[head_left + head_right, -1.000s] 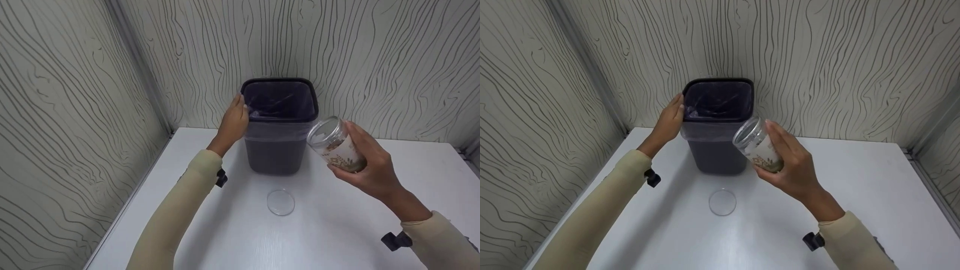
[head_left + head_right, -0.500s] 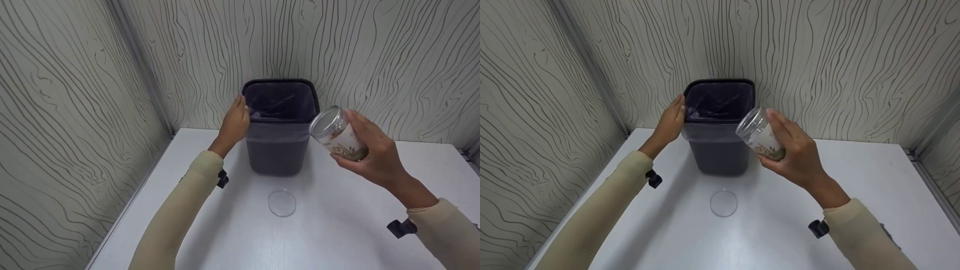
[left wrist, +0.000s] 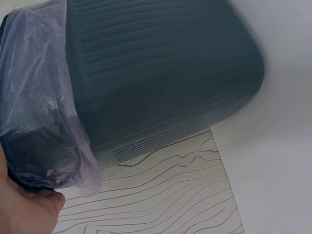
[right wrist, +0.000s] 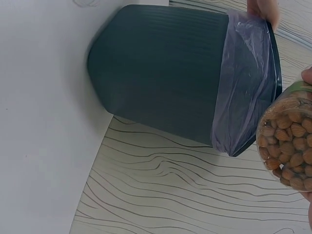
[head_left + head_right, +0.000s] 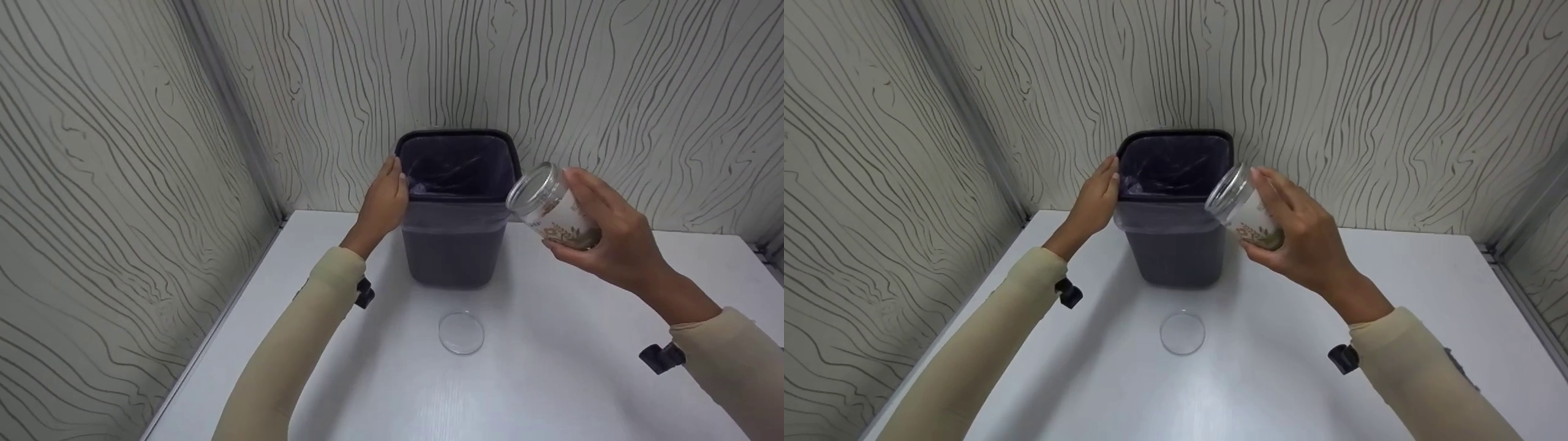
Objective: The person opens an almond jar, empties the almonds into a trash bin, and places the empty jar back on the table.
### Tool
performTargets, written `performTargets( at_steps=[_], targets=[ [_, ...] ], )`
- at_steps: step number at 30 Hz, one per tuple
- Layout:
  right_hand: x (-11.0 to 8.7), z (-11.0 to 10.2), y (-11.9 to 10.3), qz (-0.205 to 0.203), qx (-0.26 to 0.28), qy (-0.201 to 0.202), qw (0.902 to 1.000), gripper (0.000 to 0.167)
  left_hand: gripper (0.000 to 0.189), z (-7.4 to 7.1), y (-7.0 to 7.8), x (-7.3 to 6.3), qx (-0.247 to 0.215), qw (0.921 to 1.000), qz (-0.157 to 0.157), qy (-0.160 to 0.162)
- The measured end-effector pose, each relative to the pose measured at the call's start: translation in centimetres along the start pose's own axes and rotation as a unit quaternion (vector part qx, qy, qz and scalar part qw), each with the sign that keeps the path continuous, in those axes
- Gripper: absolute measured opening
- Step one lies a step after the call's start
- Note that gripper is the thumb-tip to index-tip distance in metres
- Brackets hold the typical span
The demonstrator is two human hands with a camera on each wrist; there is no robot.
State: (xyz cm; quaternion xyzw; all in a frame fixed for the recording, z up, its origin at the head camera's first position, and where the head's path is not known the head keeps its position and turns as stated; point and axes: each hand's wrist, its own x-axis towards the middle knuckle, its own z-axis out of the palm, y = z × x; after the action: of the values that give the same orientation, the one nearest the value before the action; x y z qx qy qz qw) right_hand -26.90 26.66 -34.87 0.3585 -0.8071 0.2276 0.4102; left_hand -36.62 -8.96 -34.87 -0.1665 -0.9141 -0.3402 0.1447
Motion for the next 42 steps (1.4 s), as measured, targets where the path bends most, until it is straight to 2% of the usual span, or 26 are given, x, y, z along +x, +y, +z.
performTargets(
  at_steps=[11,27,42],
  targets=[
    [1.3,-0.2,1.3,-0.012,-0.045,0.005,0.9989,0.094,0.055,0.1,0.2,0.0,-0.003,1.0000,0.000,-0.003],
    [3.0,0.1,2.4,-0.024,-0.045,-0.021,0.9984,0.103,0.054,0.3,0.5,0.0,-0.003,1.0000,0.008,-0.004],
    [4.2,-0.8,2.6,-0.012,-0.033,-0.087,0.9956,0.109,0.053,0.3,0.4,0.0,-0.002,1.0000,0.006,0.001]
  ],
)
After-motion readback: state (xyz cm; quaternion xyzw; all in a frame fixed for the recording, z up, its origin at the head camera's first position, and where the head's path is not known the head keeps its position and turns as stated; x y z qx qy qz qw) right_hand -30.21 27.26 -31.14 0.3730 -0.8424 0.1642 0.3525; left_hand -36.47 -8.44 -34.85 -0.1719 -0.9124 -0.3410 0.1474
